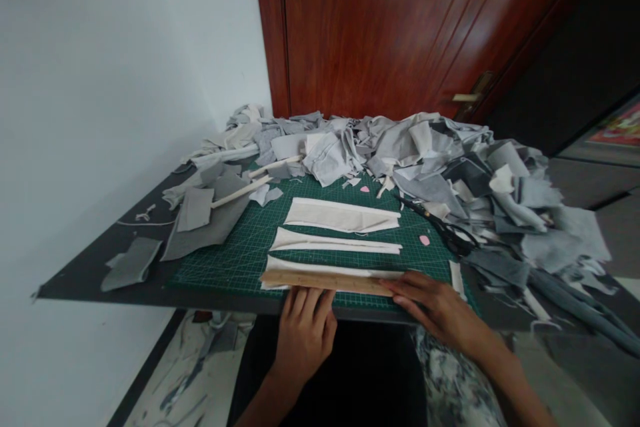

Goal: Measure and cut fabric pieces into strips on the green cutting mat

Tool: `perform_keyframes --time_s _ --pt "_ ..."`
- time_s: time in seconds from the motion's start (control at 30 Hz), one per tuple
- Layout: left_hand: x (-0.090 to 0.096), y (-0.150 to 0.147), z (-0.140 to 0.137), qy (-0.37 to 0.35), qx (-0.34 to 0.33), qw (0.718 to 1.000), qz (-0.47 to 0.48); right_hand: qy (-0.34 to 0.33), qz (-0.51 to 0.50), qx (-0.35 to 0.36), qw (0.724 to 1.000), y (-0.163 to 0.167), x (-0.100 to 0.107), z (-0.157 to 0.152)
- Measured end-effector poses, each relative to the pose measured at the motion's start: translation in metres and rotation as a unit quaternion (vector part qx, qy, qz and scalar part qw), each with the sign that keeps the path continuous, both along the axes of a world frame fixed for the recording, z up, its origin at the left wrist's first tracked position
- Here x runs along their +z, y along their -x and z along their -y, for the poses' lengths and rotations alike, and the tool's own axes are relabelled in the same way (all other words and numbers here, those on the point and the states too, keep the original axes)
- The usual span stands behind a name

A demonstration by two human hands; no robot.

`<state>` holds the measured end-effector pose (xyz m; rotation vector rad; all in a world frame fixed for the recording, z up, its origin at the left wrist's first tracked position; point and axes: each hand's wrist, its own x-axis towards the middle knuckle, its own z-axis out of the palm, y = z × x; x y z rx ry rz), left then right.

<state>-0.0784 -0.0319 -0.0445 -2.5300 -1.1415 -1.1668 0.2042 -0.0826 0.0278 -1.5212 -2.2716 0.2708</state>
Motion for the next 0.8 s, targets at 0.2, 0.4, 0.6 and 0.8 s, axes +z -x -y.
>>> perform_keyframes --time_s 0.2,0.4,0.6,0.8 --pt "0.002 -0.002 0.008 0.023 -0.005 0.999 0.028 -0.063 0.062 -0.025 0.996 0.019 -0.007 -0.009" --pt "0.0 -0.002 0.006 0.025 -0.022 0.999 0.033 -0.13 0.069 -0.048 0.988 0.036 -0.024 -0.012" --pt "0.001 -0.001 0.005 0.028 -0.022 0.999 0.035 -0.14 0.033 -0.061 0.988 0.044 -0.035 -0.015" --pt "0.003 -0.002 0.005 0.029 -0.02 0.999 0.034 -0.122 -0.001 -0.091 0.988 0.043 -0.034 -0.025"
